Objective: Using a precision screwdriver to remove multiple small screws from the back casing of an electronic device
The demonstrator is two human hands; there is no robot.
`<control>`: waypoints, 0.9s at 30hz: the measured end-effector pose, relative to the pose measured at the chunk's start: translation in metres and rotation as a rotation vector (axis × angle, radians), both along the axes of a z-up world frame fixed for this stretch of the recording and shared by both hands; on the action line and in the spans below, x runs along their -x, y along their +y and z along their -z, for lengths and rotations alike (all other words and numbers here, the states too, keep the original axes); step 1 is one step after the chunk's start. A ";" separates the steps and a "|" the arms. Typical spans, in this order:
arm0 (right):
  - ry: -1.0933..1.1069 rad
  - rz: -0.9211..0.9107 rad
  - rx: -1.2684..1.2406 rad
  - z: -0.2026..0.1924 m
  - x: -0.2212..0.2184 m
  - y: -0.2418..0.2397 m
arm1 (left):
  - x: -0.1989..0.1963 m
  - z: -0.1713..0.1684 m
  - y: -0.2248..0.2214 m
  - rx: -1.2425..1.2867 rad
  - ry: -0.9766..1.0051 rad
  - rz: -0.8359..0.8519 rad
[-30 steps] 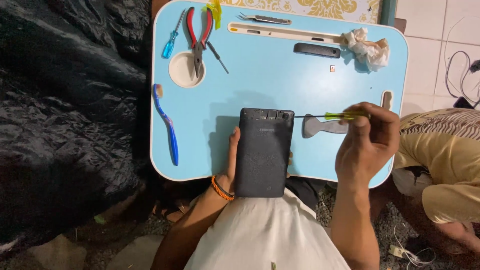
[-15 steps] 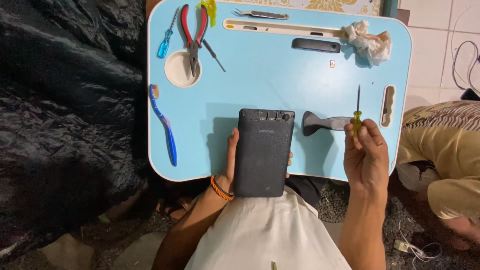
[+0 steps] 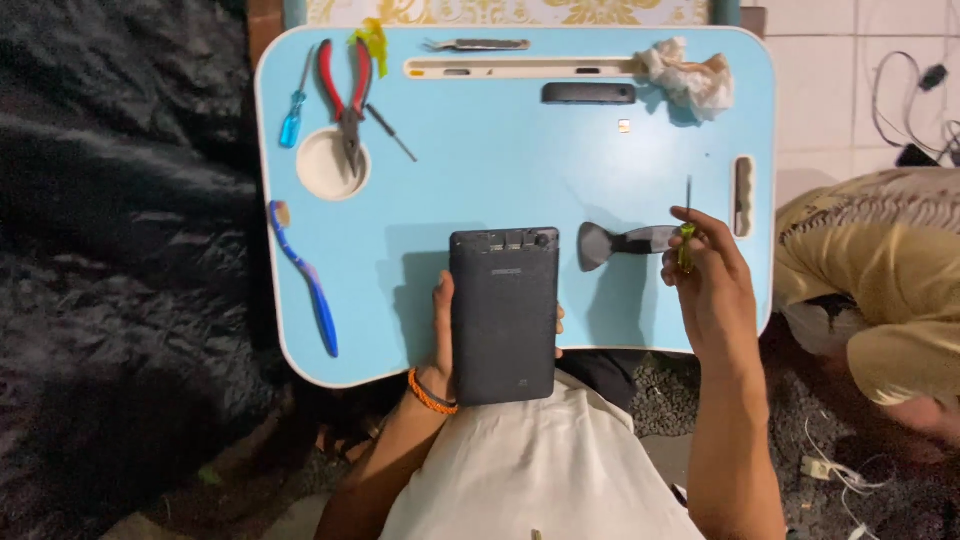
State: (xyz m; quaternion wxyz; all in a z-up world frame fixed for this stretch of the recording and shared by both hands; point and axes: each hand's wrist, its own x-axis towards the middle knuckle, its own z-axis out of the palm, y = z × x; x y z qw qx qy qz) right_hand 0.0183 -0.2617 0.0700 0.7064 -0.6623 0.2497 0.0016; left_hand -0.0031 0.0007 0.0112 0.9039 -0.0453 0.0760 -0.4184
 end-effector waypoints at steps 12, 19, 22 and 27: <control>0.007 -0.142 0.718 -0.014 -0.024 -0.033 | -0.002 0.003 -0.003 0.020 -0.029 0.048; 0.120 -0.264 1.051 -0.001 -0.049 -0.062 | -0.002 0.006 -0.002 0.021 -0.039 0.046; 0.179 -0.238 1.138 0.004 -0.055 -0.059 | -0.003 0.006 -0.002 0.018 -0.040 0.043; 0.218 -0.305 1.258 0.007 -0.067 -0.062 | -0.002 0.006 -0.002 0.011 -0.037 0.037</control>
